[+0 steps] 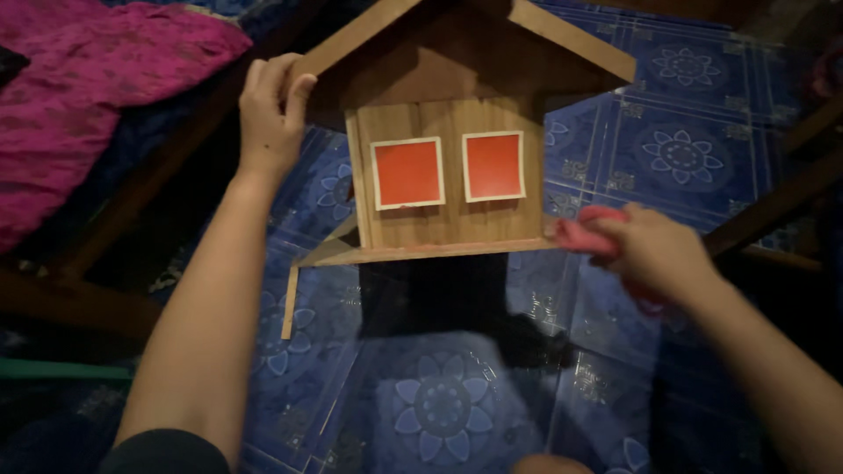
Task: The person wipes the exterior and interior surfaces of a cardboard house model with a pink cloth. The person rotates the model to clean different sides, including the roof, walls, and the inside of the open structure.
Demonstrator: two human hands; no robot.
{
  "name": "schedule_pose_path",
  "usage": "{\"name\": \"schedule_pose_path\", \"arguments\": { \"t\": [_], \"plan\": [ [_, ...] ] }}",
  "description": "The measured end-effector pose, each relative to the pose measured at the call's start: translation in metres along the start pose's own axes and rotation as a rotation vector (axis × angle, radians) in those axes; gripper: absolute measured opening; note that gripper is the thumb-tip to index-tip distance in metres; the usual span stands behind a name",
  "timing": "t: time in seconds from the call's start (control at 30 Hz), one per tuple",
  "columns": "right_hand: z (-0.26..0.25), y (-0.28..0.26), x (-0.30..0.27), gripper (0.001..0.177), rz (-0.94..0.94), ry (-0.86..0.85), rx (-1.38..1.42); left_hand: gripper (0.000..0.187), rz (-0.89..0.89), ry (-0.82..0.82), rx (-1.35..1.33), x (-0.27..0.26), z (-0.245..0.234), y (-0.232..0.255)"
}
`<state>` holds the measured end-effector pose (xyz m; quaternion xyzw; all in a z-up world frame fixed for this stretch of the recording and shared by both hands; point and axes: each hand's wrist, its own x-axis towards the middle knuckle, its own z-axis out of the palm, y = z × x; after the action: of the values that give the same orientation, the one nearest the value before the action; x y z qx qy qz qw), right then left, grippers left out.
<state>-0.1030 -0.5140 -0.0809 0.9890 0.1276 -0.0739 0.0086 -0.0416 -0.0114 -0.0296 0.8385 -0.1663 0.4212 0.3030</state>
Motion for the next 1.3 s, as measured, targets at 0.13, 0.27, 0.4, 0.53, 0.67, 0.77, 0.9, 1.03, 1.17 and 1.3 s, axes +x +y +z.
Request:
{"name": "schedule_pose_path", "arguments": {
  "t": [0.13,0.27,0.4,0.53,0.67,0.77,0.9,1.03,1.17,1.3],
  "plan": [
    [0.041,0.034,0.022,0.076,-0.022,0.070,0.449,0.030,-0.037,-0.003,0.010,-0.002,0.002,-0.008],
    [0.087,0.011,0.035,0.057,-0.257,0.227,0.686,0.031,-0.148,0.019,0.127,-0.003,0.003,-0.037],
    [0.086,-0.018,0.027,0.061,-0.497,0.346,0.695,0.051,-0.262,0.117,0.208,-0.006,0.007,-0.063],
    [0.075,-0.058,0.014,0.057,-0.675,0.562,0.683,0.094,-0.658,0.050,0.332,-0.034,0.019,-0.053],
    [0.069,-0.094,0.012,0.046,-0.639,0.648,0.761,0.108,-0.891,-0.050,0.553,-0.075,0.039,-0.022],
    [0.066,-0.117,0.014,0.033,-0.618,0.739,0.758,0.111,-0.988,0.091,0.328,-0.095,0.059,-0.014],
    [0.061,-0.147,0.011,0.036,-0.614,0.783,0.777,0.106,-1.097,0.408,-0.349,-0.113,0.096,-0.018],
    [0.059,-0.179,0.004,0.031,-0.629,0.811,0.821,0.075,-0.802,0.512,-0.510,-0.132,0.134,-0.024],
    [0.073,-0.187,0.007,0.037,-0.668,0.649,0.827,0.054,-0.816,0.567,-0.505,-0.145,0.133,-0.038],
    [0.107,-0.158,0.031,0.045,-0.839,0.294,1.065,0.047,-0.876,0.489,-0.602,-0.158,0.106,-0.050]
  ]
}}
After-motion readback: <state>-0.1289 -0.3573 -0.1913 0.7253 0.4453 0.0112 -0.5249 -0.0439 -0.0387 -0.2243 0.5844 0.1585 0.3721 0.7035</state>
